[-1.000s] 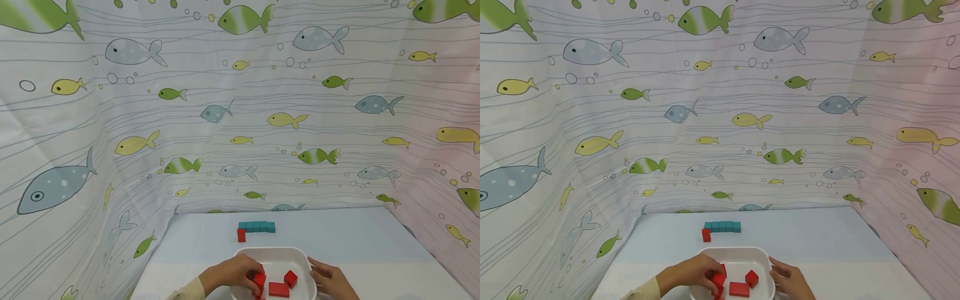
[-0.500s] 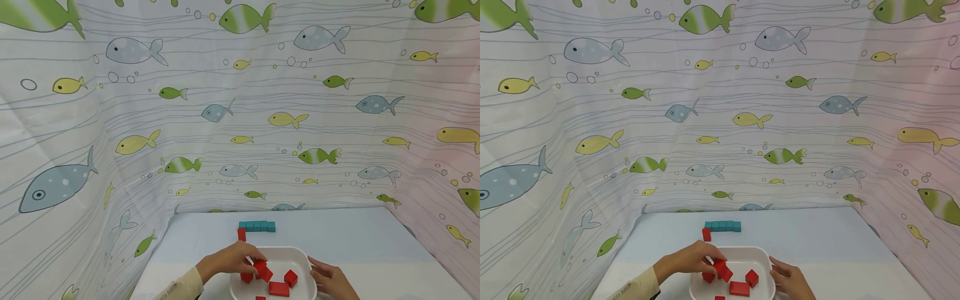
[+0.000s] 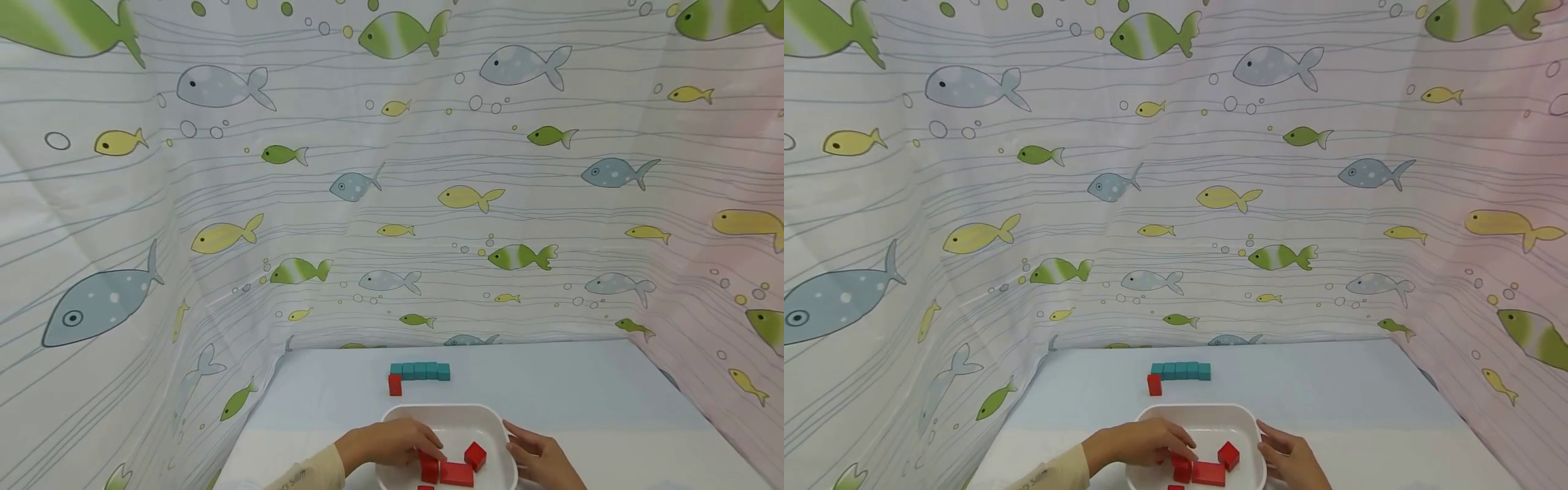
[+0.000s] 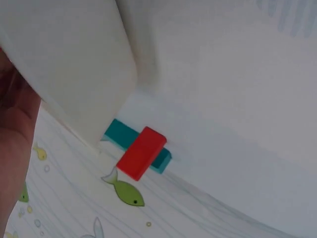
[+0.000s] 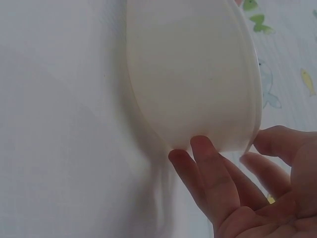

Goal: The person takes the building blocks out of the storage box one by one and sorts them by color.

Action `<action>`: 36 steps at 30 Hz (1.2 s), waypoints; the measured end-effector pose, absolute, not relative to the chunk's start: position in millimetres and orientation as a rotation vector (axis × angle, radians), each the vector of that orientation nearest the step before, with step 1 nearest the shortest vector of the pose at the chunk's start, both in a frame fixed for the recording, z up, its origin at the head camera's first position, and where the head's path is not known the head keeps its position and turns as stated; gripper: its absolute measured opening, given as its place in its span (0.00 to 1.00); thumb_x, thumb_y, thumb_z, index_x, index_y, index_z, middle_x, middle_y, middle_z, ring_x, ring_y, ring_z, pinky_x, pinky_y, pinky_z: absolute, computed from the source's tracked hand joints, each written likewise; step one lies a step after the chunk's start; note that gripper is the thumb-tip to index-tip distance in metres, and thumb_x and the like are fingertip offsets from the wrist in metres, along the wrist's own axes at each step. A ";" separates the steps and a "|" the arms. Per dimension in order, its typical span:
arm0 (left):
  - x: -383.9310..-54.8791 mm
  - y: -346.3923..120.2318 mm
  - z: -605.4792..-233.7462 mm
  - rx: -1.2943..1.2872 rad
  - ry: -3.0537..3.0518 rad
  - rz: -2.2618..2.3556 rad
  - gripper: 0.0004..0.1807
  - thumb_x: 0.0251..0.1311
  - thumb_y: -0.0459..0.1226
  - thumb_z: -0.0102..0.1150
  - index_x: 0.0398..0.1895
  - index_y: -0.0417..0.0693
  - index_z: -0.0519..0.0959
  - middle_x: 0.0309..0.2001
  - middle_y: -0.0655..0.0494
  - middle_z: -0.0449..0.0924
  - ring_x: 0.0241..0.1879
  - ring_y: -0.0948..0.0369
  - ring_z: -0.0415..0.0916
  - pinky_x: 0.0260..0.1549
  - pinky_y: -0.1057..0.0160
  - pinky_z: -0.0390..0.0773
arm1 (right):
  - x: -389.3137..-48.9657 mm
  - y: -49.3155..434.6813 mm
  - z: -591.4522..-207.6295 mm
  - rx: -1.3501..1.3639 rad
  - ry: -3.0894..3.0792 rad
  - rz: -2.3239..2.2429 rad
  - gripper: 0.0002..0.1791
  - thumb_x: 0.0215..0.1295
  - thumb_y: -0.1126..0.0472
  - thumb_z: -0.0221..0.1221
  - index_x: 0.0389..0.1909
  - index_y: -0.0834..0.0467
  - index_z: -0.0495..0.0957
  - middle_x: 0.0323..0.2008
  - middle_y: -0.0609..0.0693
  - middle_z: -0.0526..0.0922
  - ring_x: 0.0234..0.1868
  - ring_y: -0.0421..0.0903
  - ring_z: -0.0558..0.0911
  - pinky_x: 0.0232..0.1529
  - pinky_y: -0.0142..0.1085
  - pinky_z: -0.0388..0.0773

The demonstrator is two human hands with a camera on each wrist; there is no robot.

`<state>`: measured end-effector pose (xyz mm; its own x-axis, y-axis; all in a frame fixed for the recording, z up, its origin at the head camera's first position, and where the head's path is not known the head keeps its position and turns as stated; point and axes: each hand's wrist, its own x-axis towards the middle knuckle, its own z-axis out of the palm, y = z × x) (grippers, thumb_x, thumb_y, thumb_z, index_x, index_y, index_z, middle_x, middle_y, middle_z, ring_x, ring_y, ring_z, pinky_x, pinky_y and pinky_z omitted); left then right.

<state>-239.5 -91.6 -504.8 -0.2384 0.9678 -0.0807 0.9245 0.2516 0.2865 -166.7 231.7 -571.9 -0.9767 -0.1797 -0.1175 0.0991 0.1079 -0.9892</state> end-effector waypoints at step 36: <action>-261.0 -106.2 -478.4 1.293 2.476 1.182 0.20 0.56 0.36 0.70 0.53 0.45 0.82 0.44 0.60 0.83 0.42 0.70 0.79 0.38 0.72 0.79 | -169.7 232.2 -572.9 -0.057 2.191 -1.940 0.37 0.68 0.52 0.60 0.70 0.67 0.59 0.54 0.70 0.77 0.48 0.60 0.83 0.39 0.49 0.82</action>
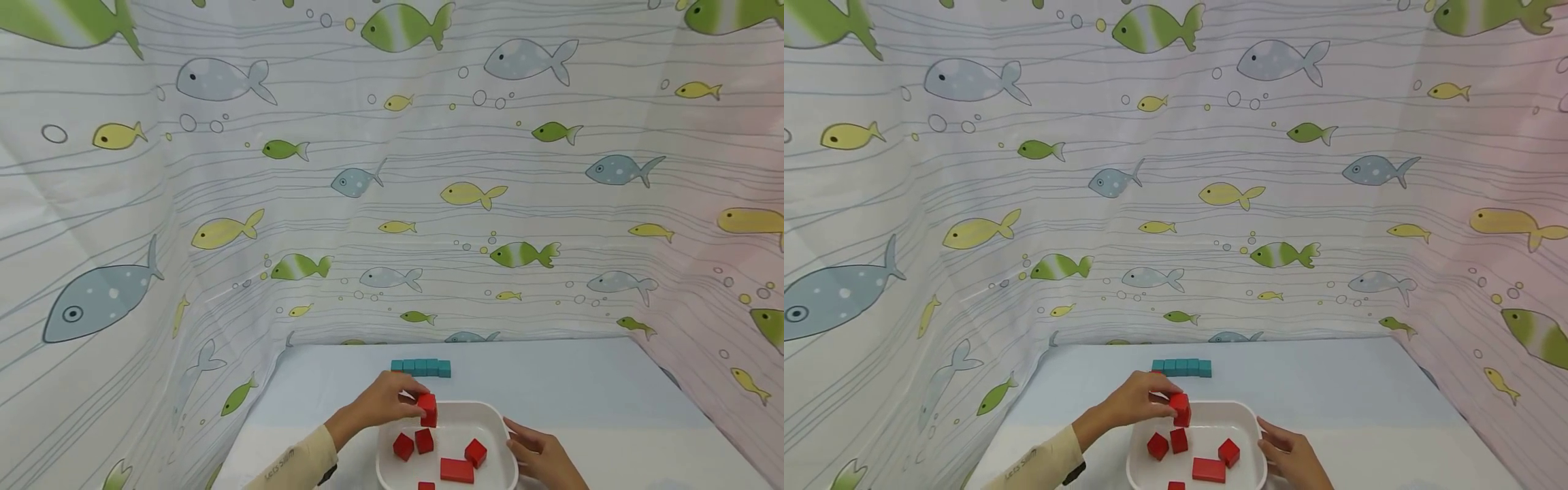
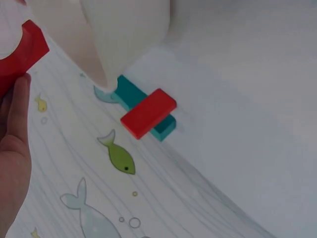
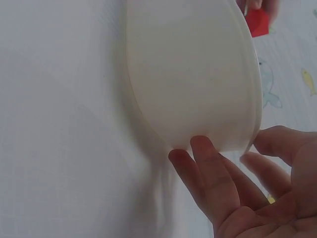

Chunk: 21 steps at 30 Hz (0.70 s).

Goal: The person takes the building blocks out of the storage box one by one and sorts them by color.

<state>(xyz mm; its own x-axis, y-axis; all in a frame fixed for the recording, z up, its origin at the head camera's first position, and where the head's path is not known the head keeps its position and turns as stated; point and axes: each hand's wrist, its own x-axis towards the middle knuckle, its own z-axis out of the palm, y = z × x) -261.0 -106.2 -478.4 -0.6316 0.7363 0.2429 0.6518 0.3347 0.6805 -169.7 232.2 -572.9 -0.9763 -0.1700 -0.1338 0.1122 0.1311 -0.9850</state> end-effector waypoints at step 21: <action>-326.0 -101.7 -478.5 0.951 2.782 1.104 0.20 0.56 0.36 0.70 0.53 0.44 0.83 0.43 0.56 0.84 0.40 0.65 0.80 0.40 0.68 0.81 | -167.6 230.7 -571.5 -0.059 2.207 -1.936 0.38 0.67 0.51 0.61 0.69 0.69 0.59 0.54 0.72 0.76 0.47 0.61 0.83 0.39 0.50 0.82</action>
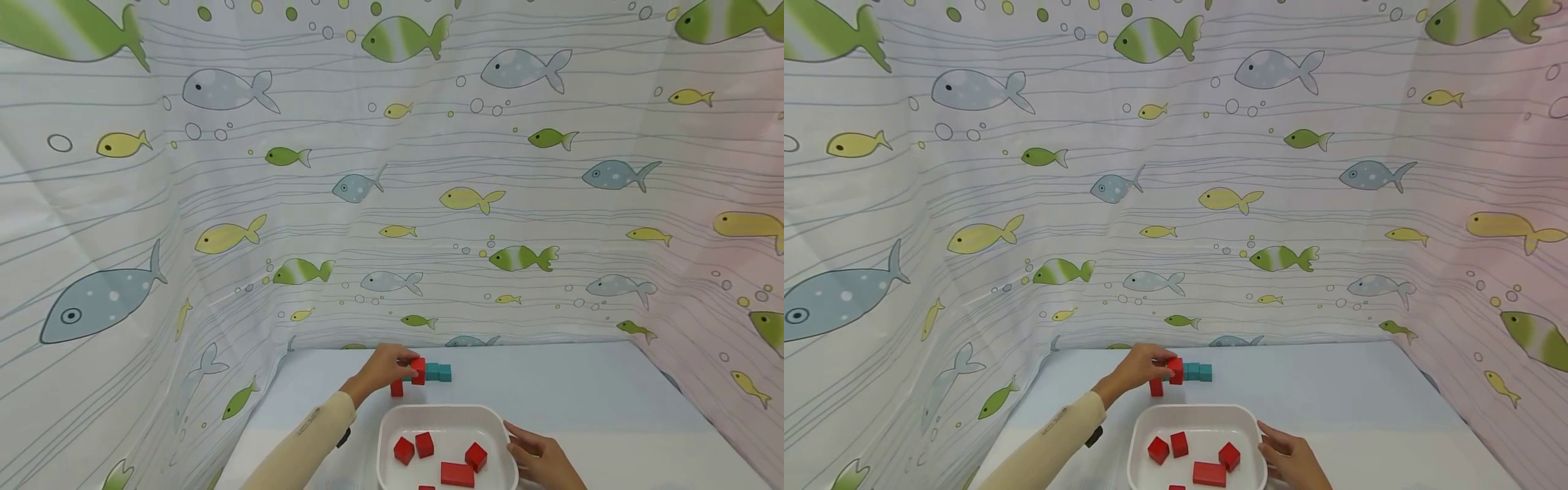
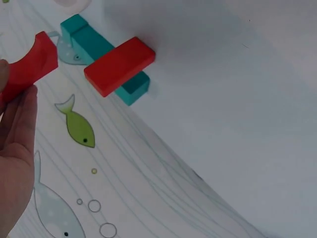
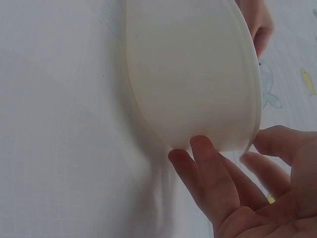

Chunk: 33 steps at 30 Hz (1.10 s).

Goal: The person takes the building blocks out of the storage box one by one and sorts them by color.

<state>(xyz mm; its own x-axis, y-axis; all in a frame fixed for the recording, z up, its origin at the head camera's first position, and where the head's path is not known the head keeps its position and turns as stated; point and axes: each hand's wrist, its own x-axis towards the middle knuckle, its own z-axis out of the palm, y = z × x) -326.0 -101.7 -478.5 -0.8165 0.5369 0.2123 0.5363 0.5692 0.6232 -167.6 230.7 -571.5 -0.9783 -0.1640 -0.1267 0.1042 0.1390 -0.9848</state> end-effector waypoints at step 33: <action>-346.4 -107.4 -515.9 0.819 2.857 1.018 0.17 0.53 0.35 0.72 0.47 0.42 0.85 0.39 0.56 0.85 0.39 0.58 0.82 0.40 0.64 0.82 | -170.1 229.7 -571.0 0.012 2.191 -1.929 0.38 0.66 0.51 0.62 0.70 0.67 0.61 0.54 0.69 0.78 0.47 0.58 0.83 0.40 0.49 0.82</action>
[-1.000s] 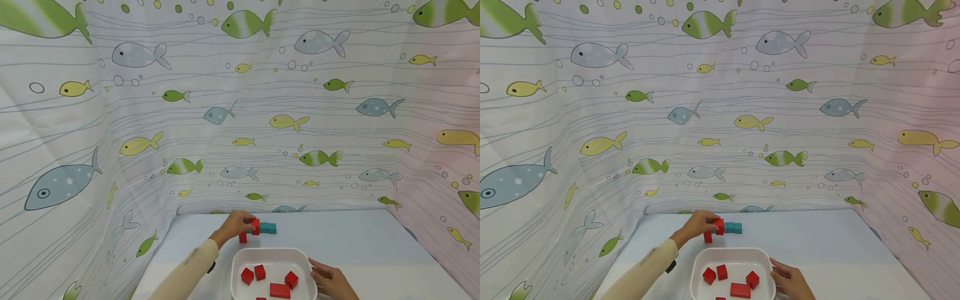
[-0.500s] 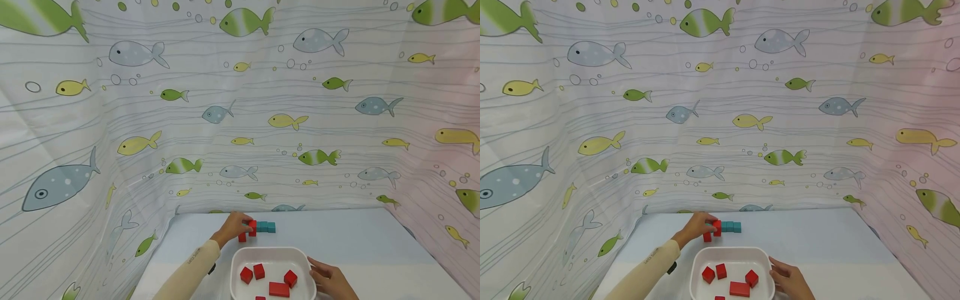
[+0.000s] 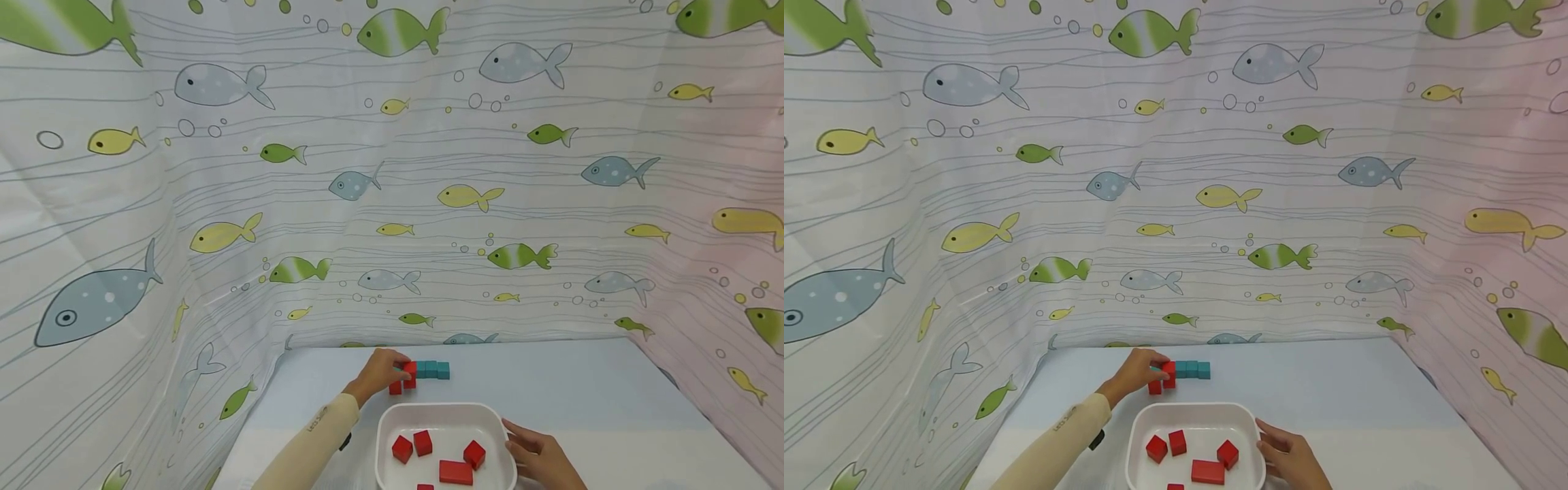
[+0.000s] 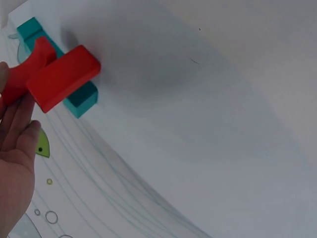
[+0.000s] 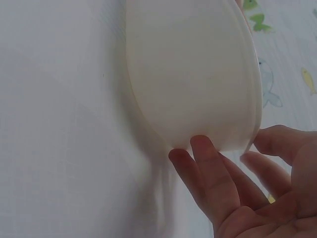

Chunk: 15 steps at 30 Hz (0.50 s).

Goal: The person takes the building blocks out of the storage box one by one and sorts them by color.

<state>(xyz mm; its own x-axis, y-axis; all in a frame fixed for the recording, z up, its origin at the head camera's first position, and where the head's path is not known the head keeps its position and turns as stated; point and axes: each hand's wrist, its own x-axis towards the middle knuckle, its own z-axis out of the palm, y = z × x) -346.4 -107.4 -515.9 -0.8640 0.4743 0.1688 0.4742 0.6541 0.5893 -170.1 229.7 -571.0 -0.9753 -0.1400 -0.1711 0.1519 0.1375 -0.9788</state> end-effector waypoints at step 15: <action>-343.8 -114.2 -530.1 0.787 2.830 1.048 0.19 0.56 0.36 0.70 0.51 0.42 0.83 0.44 0.55 0.84 0.42 0.59 0.80 0.43 0.61 0.82 | -170.4 231.8 -572.7 -0.012 2.175 -1.939 0.38 0.67 0.51 0.61 0.70 0.67 0.60 0.55 0.70 0.76 0.48 0.59 0.83 0.40 0.50 0.82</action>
